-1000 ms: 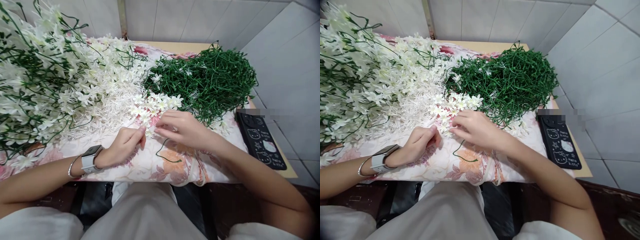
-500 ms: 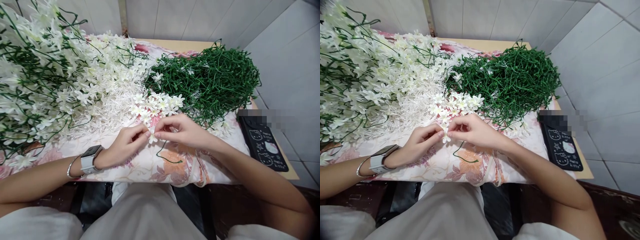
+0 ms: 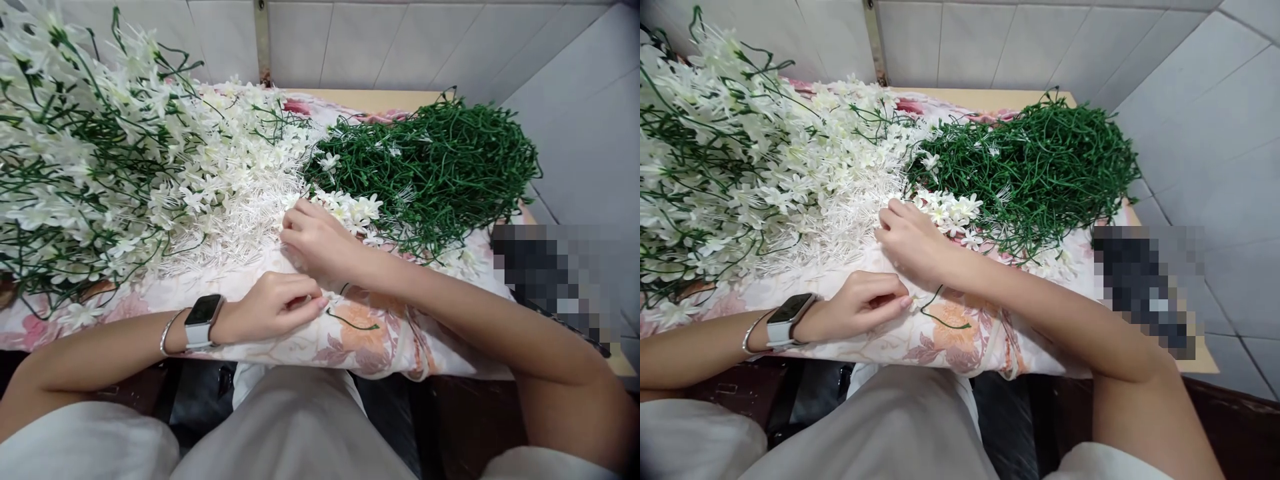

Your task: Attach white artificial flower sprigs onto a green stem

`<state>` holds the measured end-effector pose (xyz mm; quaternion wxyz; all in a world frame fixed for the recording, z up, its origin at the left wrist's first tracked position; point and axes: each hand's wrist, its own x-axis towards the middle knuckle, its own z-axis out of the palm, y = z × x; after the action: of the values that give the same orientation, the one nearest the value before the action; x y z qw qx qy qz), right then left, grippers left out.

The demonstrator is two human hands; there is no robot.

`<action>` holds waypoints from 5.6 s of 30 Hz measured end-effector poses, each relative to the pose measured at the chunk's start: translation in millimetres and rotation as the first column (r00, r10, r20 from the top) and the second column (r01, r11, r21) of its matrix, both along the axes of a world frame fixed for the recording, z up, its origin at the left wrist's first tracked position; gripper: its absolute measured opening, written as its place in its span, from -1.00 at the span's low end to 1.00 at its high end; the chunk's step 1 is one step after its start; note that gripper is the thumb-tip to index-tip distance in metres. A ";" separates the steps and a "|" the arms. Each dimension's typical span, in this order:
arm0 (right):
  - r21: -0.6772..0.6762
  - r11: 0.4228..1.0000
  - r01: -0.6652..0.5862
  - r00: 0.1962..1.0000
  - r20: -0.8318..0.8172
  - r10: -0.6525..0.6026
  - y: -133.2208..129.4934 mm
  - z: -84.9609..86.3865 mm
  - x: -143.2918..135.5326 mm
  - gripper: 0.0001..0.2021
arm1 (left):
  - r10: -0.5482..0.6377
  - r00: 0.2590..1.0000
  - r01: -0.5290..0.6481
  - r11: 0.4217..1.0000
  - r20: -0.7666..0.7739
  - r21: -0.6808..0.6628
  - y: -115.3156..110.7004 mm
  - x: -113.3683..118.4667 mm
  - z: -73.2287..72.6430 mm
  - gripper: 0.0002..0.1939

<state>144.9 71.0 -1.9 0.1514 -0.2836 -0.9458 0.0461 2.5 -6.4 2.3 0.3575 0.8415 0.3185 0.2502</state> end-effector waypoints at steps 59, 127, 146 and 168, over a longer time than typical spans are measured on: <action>-0.295 0.953 0.067 0.826 -0.519 -0.219 -41.8 19.8 49.8 -0.85 | 0.442 0.867 -0.236 0.773 0.232 -0.589 12.2 3.0 -9.0 -0.74; -0.220 0.975 0.017 0.887 -0.447 -0.116 -43.8 15.8 48.0 -0.90 | 0.370 0.908 -0.215 0.815 0.196 -0.538 9.6 1.9 -12.8 -0.81; -0.742 0.667 -0.071 0.801 -0.441 -0.405 -35.8 16.7 51.3 -0.92 | 0.413 0.878 -0.160 0.730 0.242 -0.665 14.2 4.1 -10.2 -0.83; -0.692 0.716 -0.090 0.820 -0.460 -0.341 -32.3 18.8 55.1 -0.94 | 0.403 0.876 -0.097 0.685 0.265 -0.722 12.4 1.4 -9.4 -0.83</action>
<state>200.1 38.7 16.9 0.3073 -0.3595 -0.7502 0.4622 3.8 6.1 -7.2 0.6628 0.5239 0.4217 0.3292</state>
